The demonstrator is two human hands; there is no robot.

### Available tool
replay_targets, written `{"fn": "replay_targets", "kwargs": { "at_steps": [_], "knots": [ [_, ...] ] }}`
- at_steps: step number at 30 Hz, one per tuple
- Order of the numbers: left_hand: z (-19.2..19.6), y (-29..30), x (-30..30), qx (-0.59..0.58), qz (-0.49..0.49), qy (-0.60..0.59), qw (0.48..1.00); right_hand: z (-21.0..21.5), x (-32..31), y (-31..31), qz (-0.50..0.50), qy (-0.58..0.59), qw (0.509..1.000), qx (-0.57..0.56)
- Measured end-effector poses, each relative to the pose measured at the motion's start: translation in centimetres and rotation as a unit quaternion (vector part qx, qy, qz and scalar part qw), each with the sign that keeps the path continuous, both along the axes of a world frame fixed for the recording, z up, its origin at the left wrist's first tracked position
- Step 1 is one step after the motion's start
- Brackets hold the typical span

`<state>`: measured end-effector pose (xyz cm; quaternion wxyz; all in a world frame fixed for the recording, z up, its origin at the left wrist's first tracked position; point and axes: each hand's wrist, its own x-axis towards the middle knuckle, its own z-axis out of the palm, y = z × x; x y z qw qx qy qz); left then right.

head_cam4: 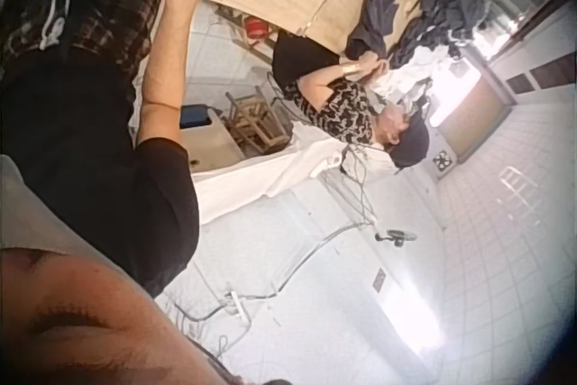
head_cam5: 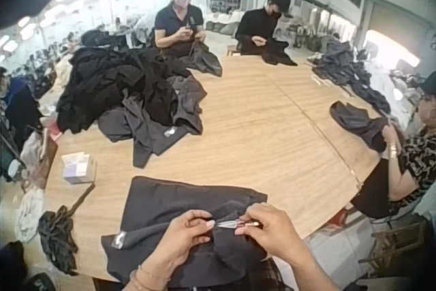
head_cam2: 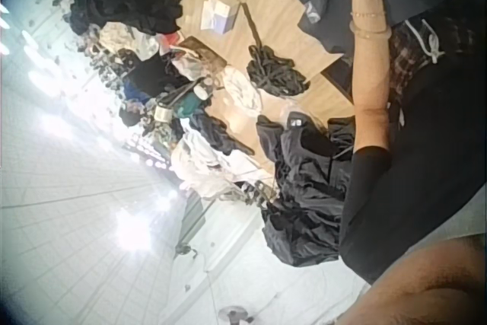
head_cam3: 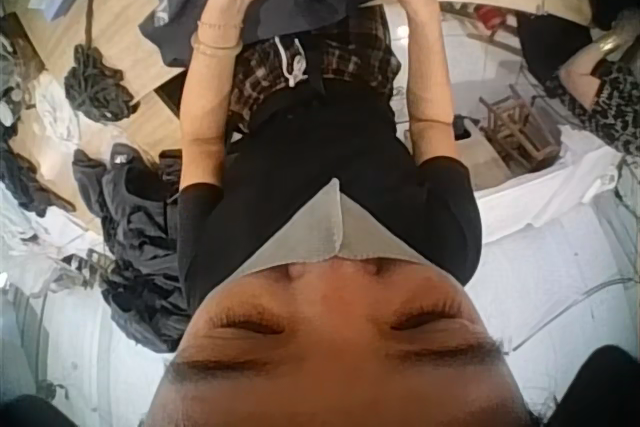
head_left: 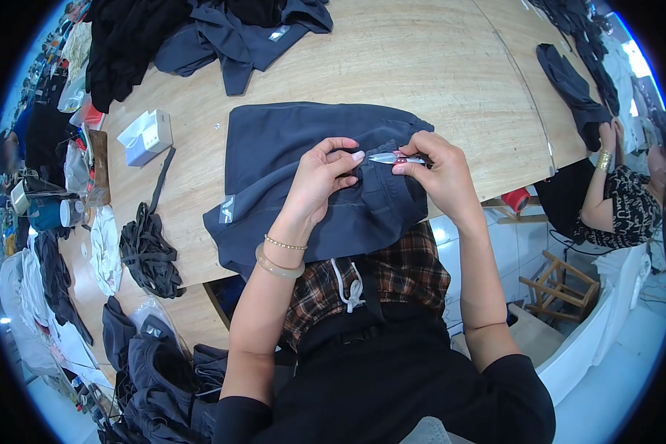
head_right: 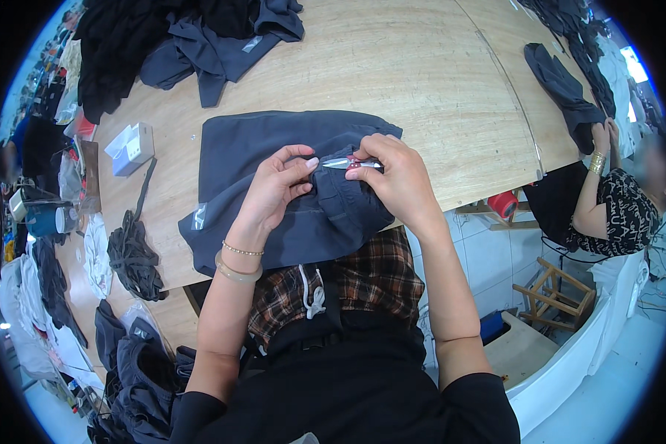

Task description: The person uses small scissors to trim loose threads and excess fabric from the waistband and seams of a pair of dark grey shorts. They repeatedly fold and unfold the garment to access different areas, cutting small bits of thread and fabric while working at a wooden table.

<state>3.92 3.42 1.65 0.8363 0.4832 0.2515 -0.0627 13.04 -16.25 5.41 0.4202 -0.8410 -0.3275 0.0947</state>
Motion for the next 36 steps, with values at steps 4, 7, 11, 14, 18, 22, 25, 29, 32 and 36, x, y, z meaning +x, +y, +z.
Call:
{"fn": "replay_targets", "kwargs": {
  "at_steps": [4, 7, 11, 14, 18, 22, 25, 29, 32, 36],
  "knots": [
    [0.0, 0.0, 0.0, 0.000, 0.000, 0.003, 1.000, 0.1, -0.3, 0.1, 0.007, -0.028, 1.000, 0.001],
    [0.0, 0.0, 0.0, -0.002, 0.000, 0.003, 1.000, 0.1, -0.4, 0.3, 0.007, -0.048, 0.999, -0.007],
    [0.1, 0.0, 0.1, -0.002, -0.001, 0.002, 1.000, 0.0, -0.5, 0.3, 0.008, -0.071, 0.997, -0.006],
    [0.1, 0.0, 0.1, -0.002, -0.003, 0.003, 1.000, -0.2, -0.3, 0.2, 0.014, -0.074, 0.997, -0.003],
    [-0.3, 0.2, -0.4, 0.051, 0.041, -0.041, 0.997, -0.9, -0.4, 0.7, -0.053, 0.006, 0.994, 0.098],
    [1.3, 1.1, -3.0, 0.336, 0.164, -0.109, 0.921, 0.1, -0.8, 1.4, -0.108, 0.192, 0.929, 0.296],
    [2.2, 0.4, -6.5, 0.321, 0.255, -0.135, 0.902, 0.4, -1.4, 1.8, -0.055, 0.367, 0.835, 0.407],
    [0.2, -1.1, -10.0, 0.343, 0.158, -0.110, 0.920, -0.4, -1.8, 2.1, -0.043, 0.446, 0.777, 0.443],
    [-1.9, -0.7, -10.4, 0.464, 0.109, -0.095, 0.874, -1.4, -1.8, 2.3, -0.019, 0.455, 0.781, 0.428],
    [-2.6, 0.7, -9.6, 0.555, 0.046, -0.095, 0.825, -4.3, -2.2, 3.3, 0.023, 0.477, 0.801, 0.361]
  ]
}}
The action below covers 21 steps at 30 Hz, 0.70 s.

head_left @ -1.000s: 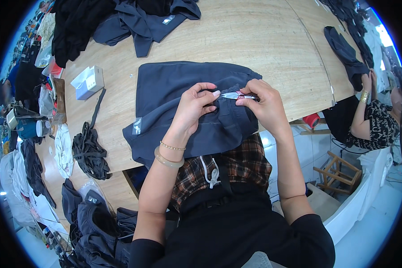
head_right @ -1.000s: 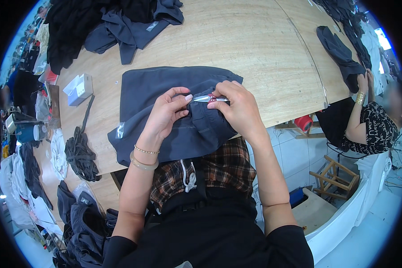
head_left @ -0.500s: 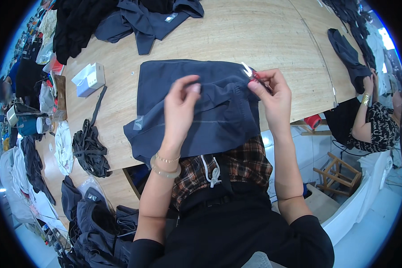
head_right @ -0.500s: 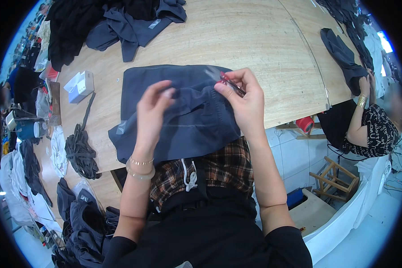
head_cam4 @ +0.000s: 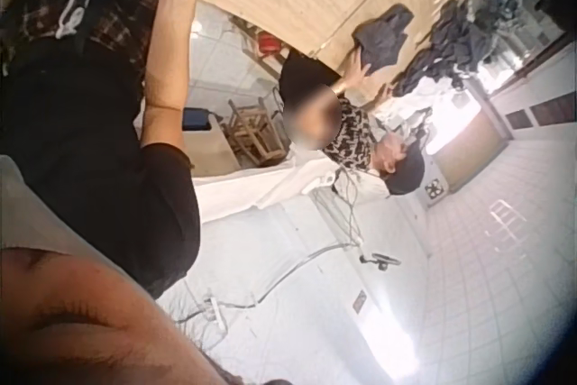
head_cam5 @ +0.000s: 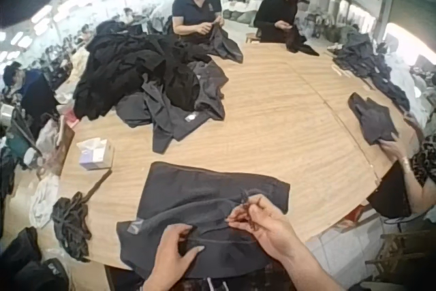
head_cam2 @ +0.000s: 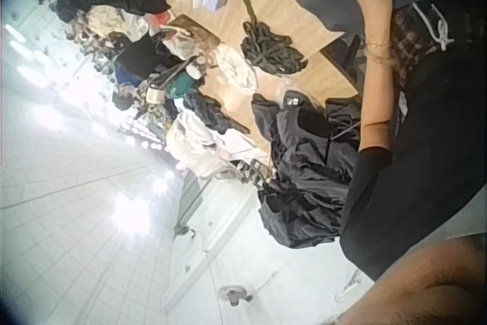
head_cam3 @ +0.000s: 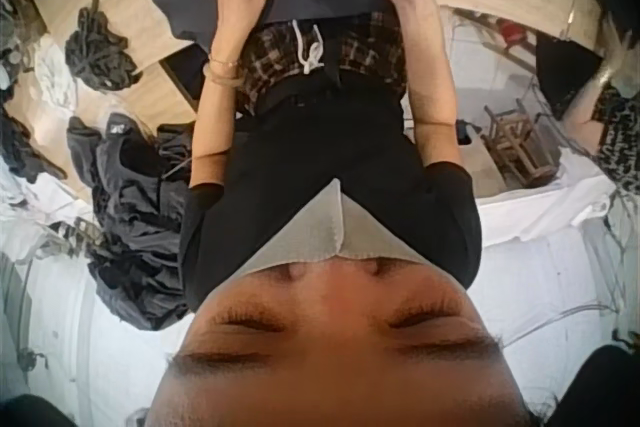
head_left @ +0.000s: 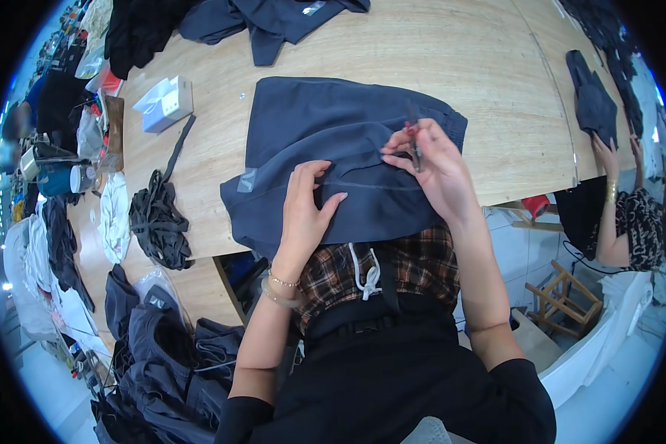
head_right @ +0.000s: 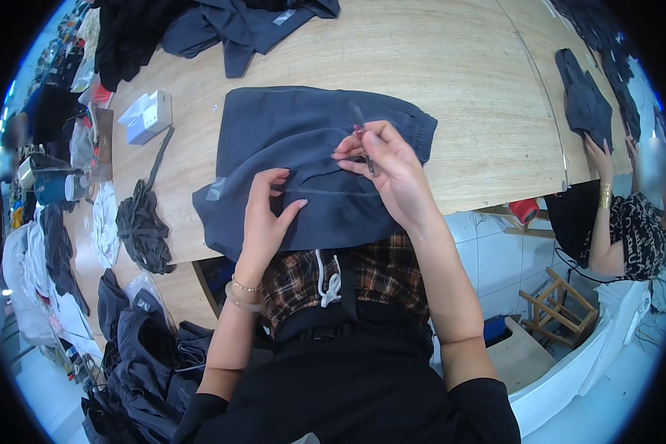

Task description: The person uses small scissors to trim loose threads and excess fabric from the waistband and seams of a pair of dark grey shorts. They repeatedly fold and unfold the garment to access different areas, cutting small bits of thread and fabric while working at a wooden table.

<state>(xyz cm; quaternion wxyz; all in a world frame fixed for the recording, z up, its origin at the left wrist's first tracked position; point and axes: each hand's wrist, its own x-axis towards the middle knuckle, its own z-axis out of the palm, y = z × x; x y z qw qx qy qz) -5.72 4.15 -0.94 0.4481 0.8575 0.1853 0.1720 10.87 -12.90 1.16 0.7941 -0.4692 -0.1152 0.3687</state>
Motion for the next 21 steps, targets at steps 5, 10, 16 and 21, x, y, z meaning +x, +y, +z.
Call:
{"fn": "replay_targets", "kwargs": {
  "at_steps": [5, 10, 16, 21],
  "knots": [
    [-2.0, 0.7, -0.6, 0.013, 0.000, 0.004, 1.000, -5.2, 2.1, 0.2, -0.004, 0.015, 1.000, 0.010],
    [-1.5, -1.8, 0.5, 0.150, 0.076, -0.015, 0.986, -5.5, 2.0, 0.1, 0.005, -0.019, 1.000, -0.024],
    [-2.5, -1.8, 1.3, 0.141, 0.128, -0.034, 0.981, -5.0, 1.9, 0.1, 0.005, -0.017, 0.999, -0.032],
    [-2.7, -0.3, 0.5, 0.000, 0.169, 0.003, 0.986, -3.6, 1.6, 0.4, 0.016, -0.128, 0.984, -0.121]
  ]
}}
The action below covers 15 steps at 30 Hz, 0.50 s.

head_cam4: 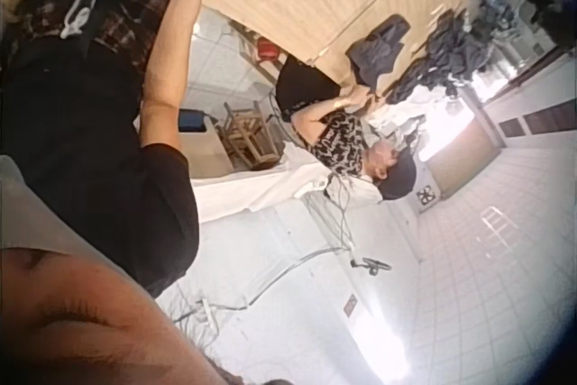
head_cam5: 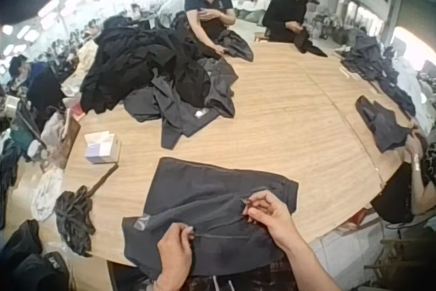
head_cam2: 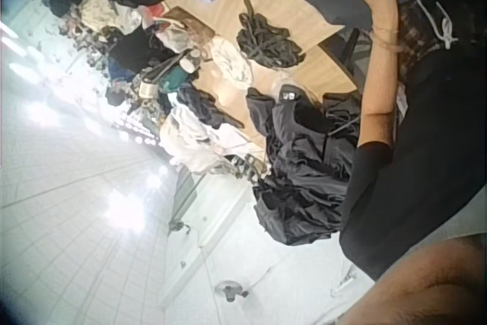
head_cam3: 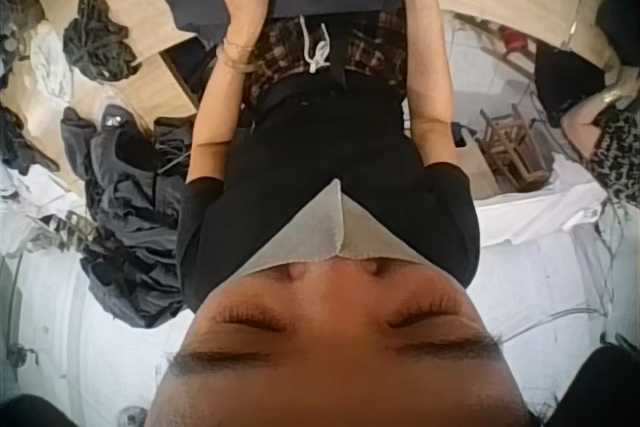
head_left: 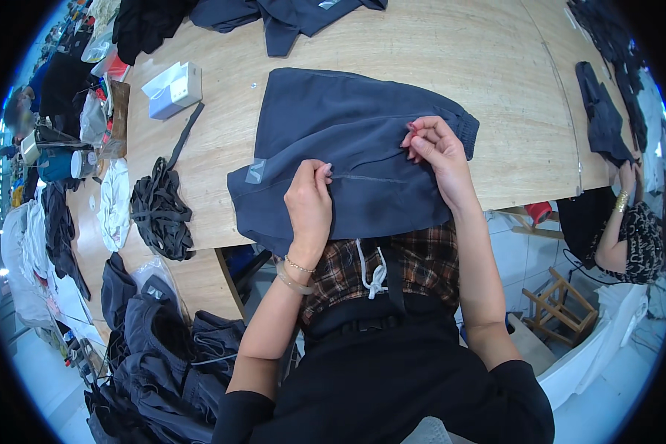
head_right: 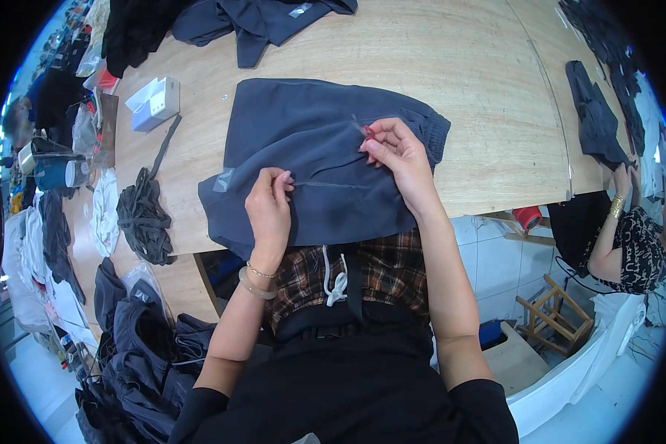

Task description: The person uses small scissors to trim loose threads and excess fabric from the waistband and seams of a pair of dark grey shorts. They repeatedly fold and unfold the garment to access different areas, cutting small bits of thread and fabric while working at a wooden table.

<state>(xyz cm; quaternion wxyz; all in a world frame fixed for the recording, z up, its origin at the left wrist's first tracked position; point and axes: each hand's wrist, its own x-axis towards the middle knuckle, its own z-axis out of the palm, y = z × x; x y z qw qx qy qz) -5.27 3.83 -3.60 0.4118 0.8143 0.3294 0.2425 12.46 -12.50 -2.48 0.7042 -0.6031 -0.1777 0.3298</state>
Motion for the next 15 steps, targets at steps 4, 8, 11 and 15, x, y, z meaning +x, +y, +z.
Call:
{"fn": "replay_targets", "kwargs": {
  "at_steps": [4, 8, 11, 15],
  "knots": [
    [0.1, 0.5, -0.6, -0.023, -0.038, -0.006, 0.999, 1.6, -1.0, 1.5, 0.001, -0.128, 0.988, -0.085],
    [1.1, -0.1, -0.5, 0.093, -0.091, -0.003, 0.991, 3.8, -1.6, 2.1, 0.051, -0.219, 0.958, -0.179],
    [0.7, -0.3, -0.3, 0.156, -0.093, 0.001, 0.983, 4.4, -2.1, 2.9, 0.086, -0.340, 0.916, -0.193],
    [0.3, -0.1, -0.2, 0.147, -0.075, -0.010, 0.986, 4.8, -2.1, 3.7, 0.128, -0.462, 0.844, -0.239]
  ]
}}
